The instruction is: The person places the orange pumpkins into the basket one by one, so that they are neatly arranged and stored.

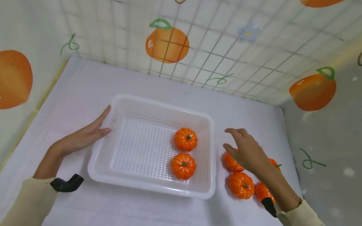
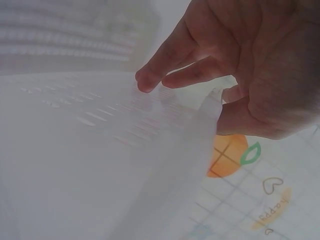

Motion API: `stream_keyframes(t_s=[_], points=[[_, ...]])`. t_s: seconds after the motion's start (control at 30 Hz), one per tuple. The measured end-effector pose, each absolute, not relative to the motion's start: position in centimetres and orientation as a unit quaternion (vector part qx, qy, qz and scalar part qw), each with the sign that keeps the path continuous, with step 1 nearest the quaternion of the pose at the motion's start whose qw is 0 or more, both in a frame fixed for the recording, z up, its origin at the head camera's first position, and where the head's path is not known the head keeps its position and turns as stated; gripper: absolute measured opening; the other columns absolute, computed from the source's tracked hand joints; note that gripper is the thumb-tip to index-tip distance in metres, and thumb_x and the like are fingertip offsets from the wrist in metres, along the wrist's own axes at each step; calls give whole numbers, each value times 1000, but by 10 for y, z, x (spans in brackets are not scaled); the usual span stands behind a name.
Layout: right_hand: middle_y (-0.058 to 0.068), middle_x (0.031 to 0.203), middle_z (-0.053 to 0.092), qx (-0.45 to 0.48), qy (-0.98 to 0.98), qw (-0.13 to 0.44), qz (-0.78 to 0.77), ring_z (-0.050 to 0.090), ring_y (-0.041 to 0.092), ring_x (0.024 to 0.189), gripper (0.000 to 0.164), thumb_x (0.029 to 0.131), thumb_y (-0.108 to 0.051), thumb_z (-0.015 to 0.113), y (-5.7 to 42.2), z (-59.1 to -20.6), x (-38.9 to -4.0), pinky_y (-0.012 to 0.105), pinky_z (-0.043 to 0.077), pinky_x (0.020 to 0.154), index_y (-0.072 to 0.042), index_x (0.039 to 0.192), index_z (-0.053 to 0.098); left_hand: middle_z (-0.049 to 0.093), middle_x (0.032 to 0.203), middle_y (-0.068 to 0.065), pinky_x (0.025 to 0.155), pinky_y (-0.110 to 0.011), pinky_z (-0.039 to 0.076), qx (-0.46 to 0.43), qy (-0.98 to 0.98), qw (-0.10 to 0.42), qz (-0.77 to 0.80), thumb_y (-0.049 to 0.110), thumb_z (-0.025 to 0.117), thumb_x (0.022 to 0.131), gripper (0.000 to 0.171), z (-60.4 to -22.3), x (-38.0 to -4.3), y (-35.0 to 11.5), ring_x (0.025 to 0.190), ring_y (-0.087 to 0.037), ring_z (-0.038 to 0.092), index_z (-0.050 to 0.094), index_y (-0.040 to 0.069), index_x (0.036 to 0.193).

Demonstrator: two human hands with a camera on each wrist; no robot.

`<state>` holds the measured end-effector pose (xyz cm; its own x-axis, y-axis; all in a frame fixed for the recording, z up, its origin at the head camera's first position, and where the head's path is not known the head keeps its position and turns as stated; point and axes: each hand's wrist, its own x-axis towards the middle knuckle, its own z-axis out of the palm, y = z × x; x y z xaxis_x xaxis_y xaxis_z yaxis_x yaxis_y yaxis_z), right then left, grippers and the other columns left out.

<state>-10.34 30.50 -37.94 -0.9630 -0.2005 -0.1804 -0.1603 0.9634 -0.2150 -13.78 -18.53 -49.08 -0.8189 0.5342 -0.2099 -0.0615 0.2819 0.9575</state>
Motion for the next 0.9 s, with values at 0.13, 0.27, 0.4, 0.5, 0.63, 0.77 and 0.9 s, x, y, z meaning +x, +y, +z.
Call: stream_keyframes(t_s=[0.13,0.27,0.4,0.5,0.63,0.77,0.9], points=[[29,147,35,-57,984,119,-119,44,52,123,65,98,-29,66,315,-383,-102,71,41,91,-9,152,36,-13,162,18,114,-65,-5,156,759,255,579,38,46,106,74,-493,-137,-185,149,-17,-13,-8,48,155],[32,149,30,-26,980,145,-136,38,54,126,74,97,-33,66,326,-387,-103,72,39,93,-9,155,28,-13,162,18,113,-65,-4,156,759,254,579,37,46,106,74,-494,-136,-185,149,-17,-13,-8,48,155],[36,145,31,-18,977,156,-142,46,53,120,75,97,-33,65,337,-394,-104,67,45,90,-3,154,27,-13,162,17,113,-65,-5,156,761,253,576,37,46,106,74,-493,-136,-185,149,-17,-13,-9,46,156],[40,141,34,-23,978,152,-141,48,52,116,75,98,-35,64,347,-400,-103,65,47,89,3,152,28,-13,162,17,113,-66,-5,156,762,252,576,35,46,107,75,-493,-137,-185,149,-17,-13,-9,45,156],[41,139,35,-21,977,159,-143,42,53,121,79,98,-38,64,357,-407,-102,67,43,92,8,150,26,-13,163,17,113,-66,-4,156,761,253,576,34,45,107,74,-494,-138,-185,150,-18,-12,-9,47,155],[42,137,35,-10,974,176,-144,43,53,119,83,97,-40,64,365,-413,-101,65,46,90,10,150,24,-12,163,17,113,-67,-4,155,762,253,575,35,45,107,74,-494,-138,-185,150,-18,-12,-9,48,155],[43,137,34,-6,970,193,-144,44,53,118,87,96,-44,65,372,-420,-101,66,47,88,10,150,24,-12,163,17,113,-67,-4,156,760,254,577,35,46,107,74,-493,-138,-184,150,-18,-12,-9,48,155]])
